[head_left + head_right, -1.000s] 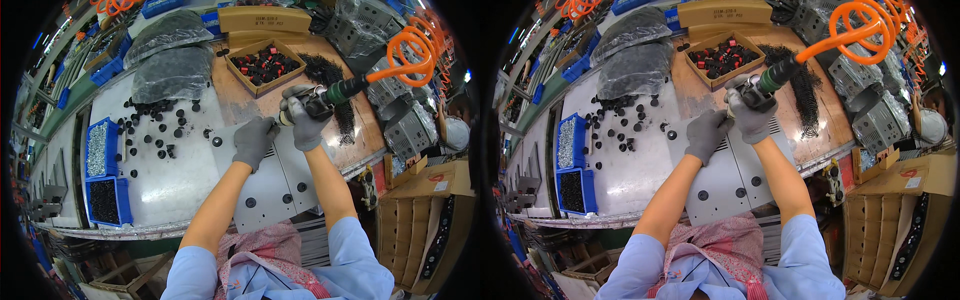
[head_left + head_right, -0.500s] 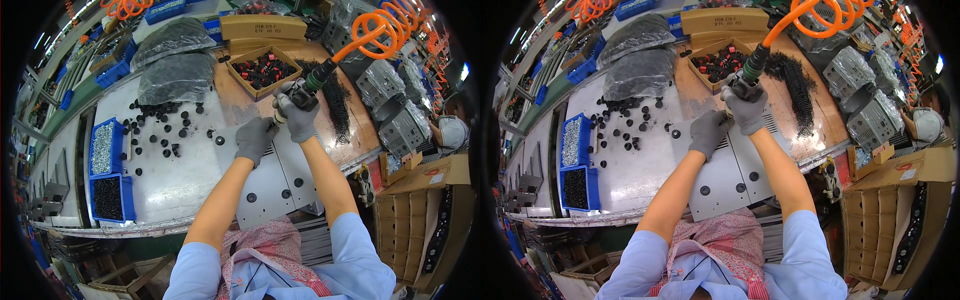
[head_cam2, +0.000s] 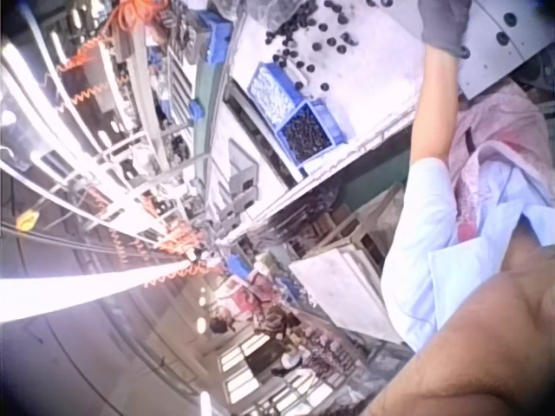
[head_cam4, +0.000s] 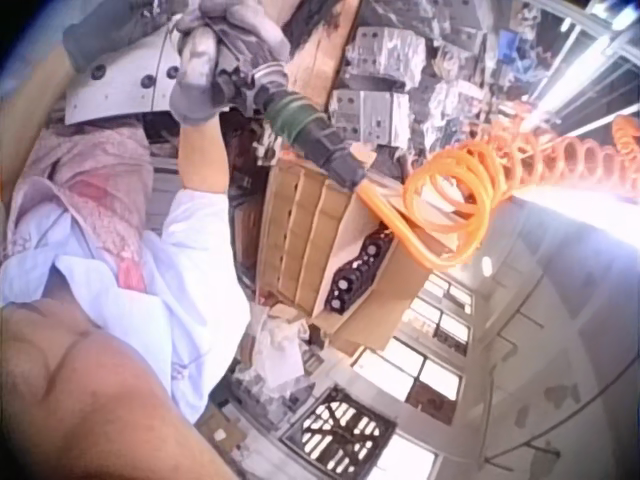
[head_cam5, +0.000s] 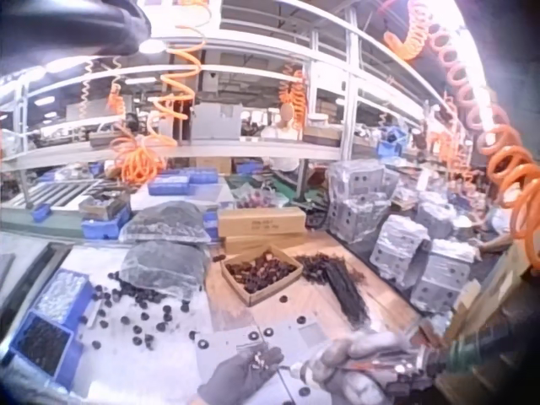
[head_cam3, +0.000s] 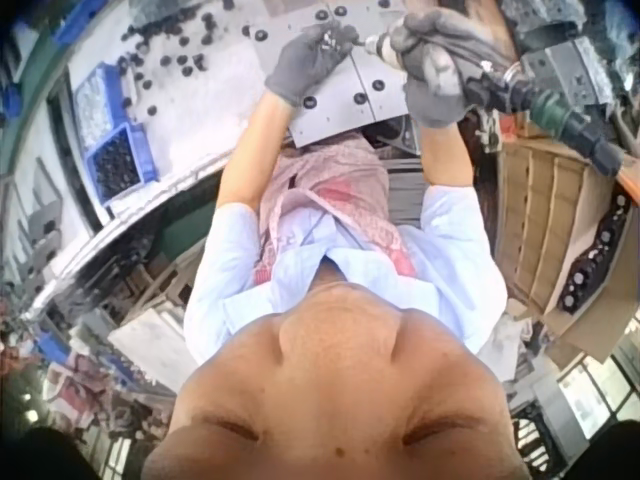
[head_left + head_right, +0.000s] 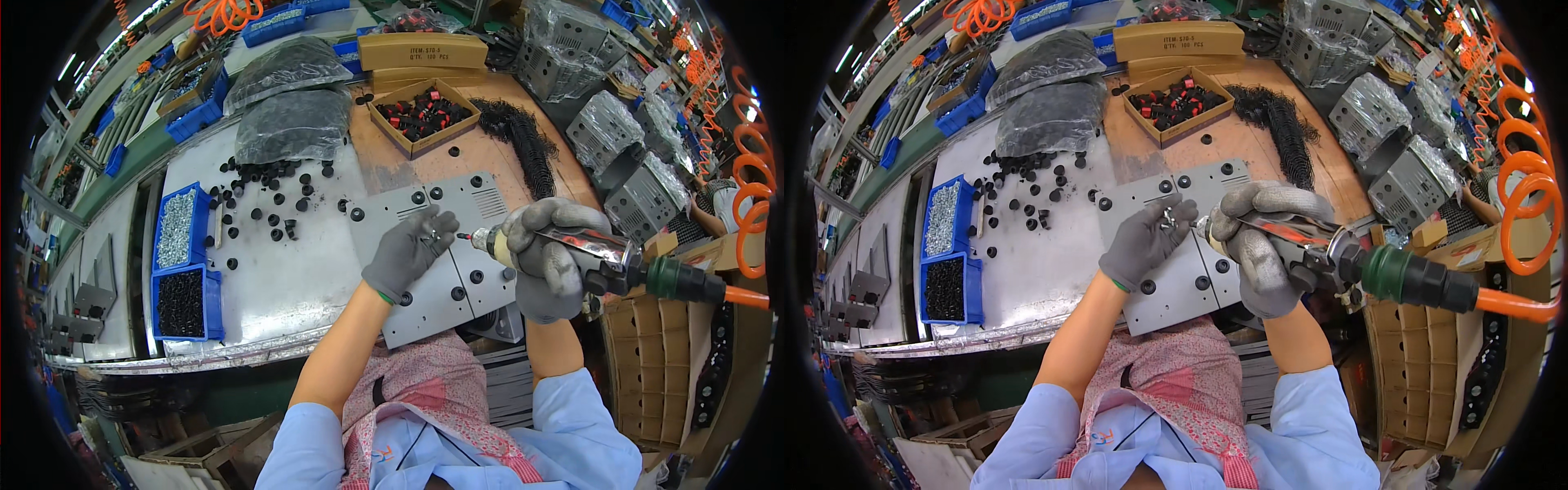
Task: The person assembles an electronic device chassis by installing internal cooling fans and other components, securing them with screws using an electric screwdriver.
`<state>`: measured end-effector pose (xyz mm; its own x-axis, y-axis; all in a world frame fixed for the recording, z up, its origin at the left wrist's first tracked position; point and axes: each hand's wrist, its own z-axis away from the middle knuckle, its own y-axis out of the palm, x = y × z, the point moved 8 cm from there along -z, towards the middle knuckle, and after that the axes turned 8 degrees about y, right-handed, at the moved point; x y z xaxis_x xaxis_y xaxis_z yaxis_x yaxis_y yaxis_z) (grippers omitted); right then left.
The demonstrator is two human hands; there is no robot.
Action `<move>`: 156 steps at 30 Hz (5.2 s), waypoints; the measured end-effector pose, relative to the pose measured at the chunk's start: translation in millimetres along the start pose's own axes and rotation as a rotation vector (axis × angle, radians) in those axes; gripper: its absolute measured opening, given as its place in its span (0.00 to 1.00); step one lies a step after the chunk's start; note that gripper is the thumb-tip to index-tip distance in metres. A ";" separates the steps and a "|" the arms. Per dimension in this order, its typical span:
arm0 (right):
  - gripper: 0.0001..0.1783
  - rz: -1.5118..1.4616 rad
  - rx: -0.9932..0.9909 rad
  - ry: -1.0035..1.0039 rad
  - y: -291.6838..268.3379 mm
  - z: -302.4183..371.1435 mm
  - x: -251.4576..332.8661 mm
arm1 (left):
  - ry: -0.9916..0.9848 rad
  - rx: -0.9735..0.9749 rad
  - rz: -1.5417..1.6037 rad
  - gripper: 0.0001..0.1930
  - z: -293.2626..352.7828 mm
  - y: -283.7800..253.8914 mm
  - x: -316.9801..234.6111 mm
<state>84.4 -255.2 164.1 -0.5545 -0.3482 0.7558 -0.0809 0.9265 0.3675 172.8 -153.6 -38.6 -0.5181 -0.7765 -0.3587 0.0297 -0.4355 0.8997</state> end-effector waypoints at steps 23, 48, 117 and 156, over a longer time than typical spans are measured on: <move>0.22 0.097 0.071 -0.134 -16.9 23.5 20.1 | -0.061 0.217 -0.365 0.13 49.6 47.4 36.7; 0.28 0.162 -0.089 -0.210 -54.0 15.7 21.6 | 0.055 0.213 -0.802 0.26 10.7 58.8 41.7; 0.27 0.134 -0.084 -0.103 -45.2 74.6 42.4 | -0.311 0.121 -0.227 0.17 84.5 29.4 100.7; 0.20 0.196 -0.455 -0.176 -135.7 90.8 69.0 | 0.321 0.401 -2.082 0.13 -20.9 66.7 88.5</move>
<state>-18.1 -392.0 117.1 -0.6568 -0.1090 0.7462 0.3849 0.8024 0.4561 146.8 -260.9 -15.6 0.5769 0.5310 -0.6207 -0.4024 -0.4766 -0.7816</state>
